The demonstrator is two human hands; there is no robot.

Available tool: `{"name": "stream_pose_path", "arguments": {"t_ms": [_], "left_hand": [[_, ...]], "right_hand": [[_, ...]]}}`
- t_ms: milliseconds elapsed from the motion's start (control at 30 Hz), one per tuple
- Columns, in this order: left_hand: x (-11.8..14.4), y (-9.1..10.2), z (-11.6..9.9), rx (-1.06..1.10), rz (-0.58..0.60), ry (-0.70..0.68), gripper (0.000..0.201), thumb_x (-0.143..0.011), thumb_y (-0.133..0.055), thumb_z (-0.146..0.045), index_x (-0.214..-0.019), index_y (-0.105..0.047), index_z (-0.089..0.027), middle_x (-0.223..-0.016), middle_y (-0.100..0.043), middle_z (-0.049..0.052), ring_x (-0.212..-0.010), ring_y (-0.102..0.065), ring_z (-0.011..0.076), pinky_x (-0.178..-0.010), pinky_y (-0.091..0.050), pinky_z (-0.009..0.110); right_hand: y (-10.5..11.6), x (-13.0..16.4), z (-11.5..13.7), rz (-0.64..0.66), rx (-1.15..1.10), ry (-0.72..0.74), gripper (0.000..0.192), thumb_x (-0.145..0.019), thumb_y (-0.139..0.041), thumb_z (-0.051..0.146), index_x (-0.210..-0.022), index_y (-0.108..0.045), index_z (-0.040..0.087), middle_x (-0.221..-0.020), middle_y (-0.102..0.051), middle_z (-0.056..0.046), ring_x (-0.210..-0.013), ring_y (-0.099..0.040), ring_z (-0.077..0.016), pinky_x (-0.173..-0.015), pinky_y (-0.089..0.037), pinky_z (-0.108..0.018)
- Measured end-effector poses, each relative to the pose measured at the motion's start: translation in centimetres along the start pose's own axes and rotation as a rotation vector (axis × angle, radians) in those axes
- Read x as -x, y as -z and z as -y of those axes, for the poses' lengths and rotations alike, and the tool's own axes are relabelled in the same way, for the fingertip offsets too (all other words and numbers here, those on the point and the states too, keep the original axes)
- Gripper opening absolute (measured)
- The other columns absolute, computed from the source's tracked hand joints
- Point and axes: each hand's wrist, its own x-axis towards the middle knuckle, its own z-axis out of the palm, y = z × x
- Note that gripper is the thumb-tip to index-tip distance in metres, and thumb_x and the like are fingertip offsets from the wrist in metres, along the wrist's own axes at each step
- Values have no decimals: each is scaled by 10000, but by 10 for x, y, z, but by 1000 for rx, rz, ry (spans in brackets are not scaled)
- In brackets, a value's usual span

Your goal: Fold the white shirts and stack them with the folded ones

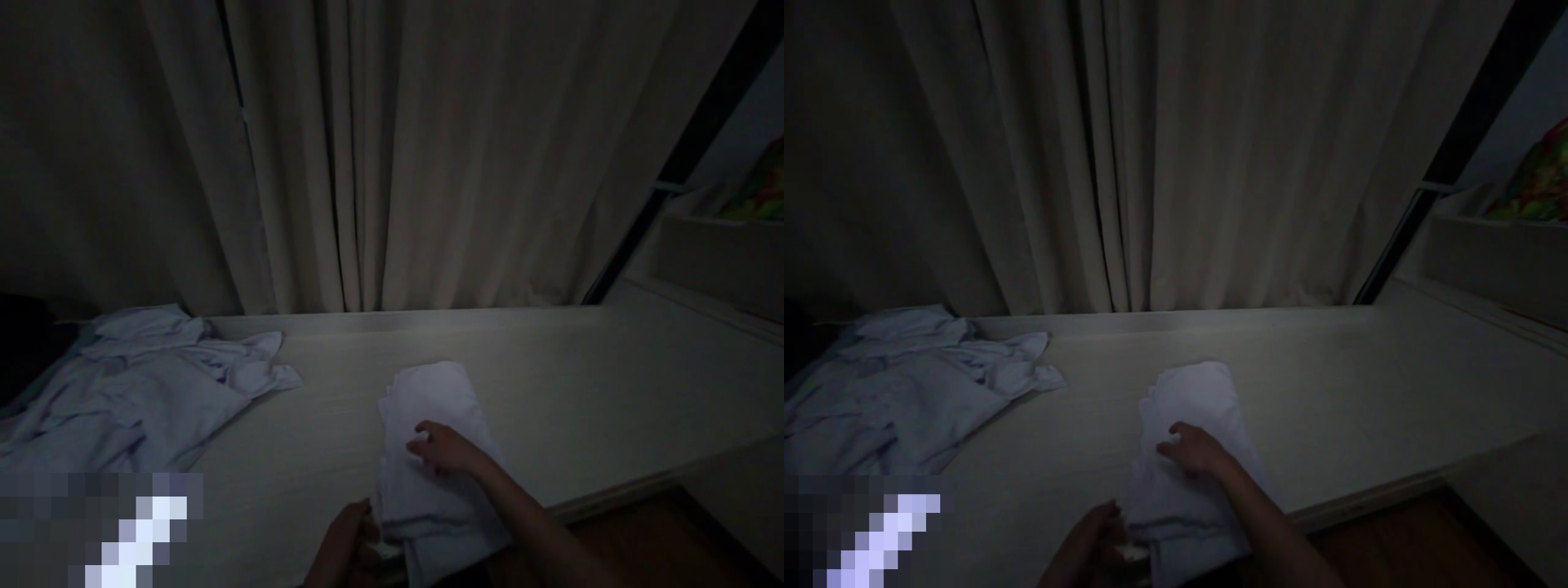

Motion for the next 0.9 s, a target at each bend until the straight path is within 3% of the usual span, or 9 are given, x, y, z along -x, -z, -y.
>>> {"name": "stream_pose_path", "arguments": {"t_ms": [67,133,200,300,533,700,800,900], "left_hand": [[-8,-3,-12,-210,-62,-121,501,-720,-438,-673,-828,-562,-200,-839,-650,79,-664,-604,209,-620,-459,353],[-16,-13,-17,-383,-71,-233,583,-699,-421,-716,-835,-573,-171,-863,-663,97,-762,-617,232,-719,-463,359],[-22,-23,-19,-468,-99,-263,624,-673,-442,-730,-845,-574,-144,-869,-671,118,-832,-624,258,-775,-455,362],[-25,-33,-20,-487,-137,-235,584,-684,-472,-683,-867,-575,-138,-913,-674,141,-877,-633,277,-790,-457,364],[-28,-29,-25,-585,-107,-340,342,-723,-464,-468,-875,-536,-171,-878,-665,86,-824,-630,239,-744,-462,343],[-18,-45,-49,-701,-147,-484,261,-743,-447,-429,-810,-518,-187,-805,-615,44,-787,-584,218,-737,-438,338],[-8,-62,-67,-548,-121,-507,220,-741,-460,-395,-815,-514,-195,-810,-605,37,-804,-568,203,-727,-447,323],[1,-78,-87,-370,-127,-414,207,-732,-487,-379,-833,-510,-199,-821,-597,40,-785,-559,188,-674,-463,314]], "right_hand": [[20,3,-39,-261,-21,-70,455,-818,-491,480,-1162,-554,188,-969,-688,-76,-821,-649,-174,-757,-457,-275],[37,7,-75,-396,-1,-178,462,-854,-417,432,-1169,-529,114,-1043,-657,-157,-946,-624,-221,-825,-431,-319],[45,12,-103,-428,2,-264,481,-868,-369,427,-1153,-522,70,-1060,-642,-207,-959,-620,-249,-821,-429,-347],[42,16,-126,-408,-27,-295,447,-869,-361,470,-1034,-584,118,-1008,-673,-161,-906,-637,-219,-773,-441,-306],[31,4,-124,-376,-38,-253,415,-846,-411,483,-990,-596,140,-1019,-669,-145,-909,-621,-220,-753,-418,-293],[38,3,-121,-338,-9,-225,284,-848,-424,367,-939,-565,138,-951,-663,-144,-842,-605,-218,-705,-394,-295],[40,2,-117,-336,-26,-201,253,-868,-388,331,-945,-538,142,-985,-653,-141,-869,-600,-199,-722,-401,-274],[45,-5,-108,-352,-64,-196,261,-881,-339,321,-946,-520,145,-982,-650,-140,-869,-607,-193,-712,-418,-266]]}}
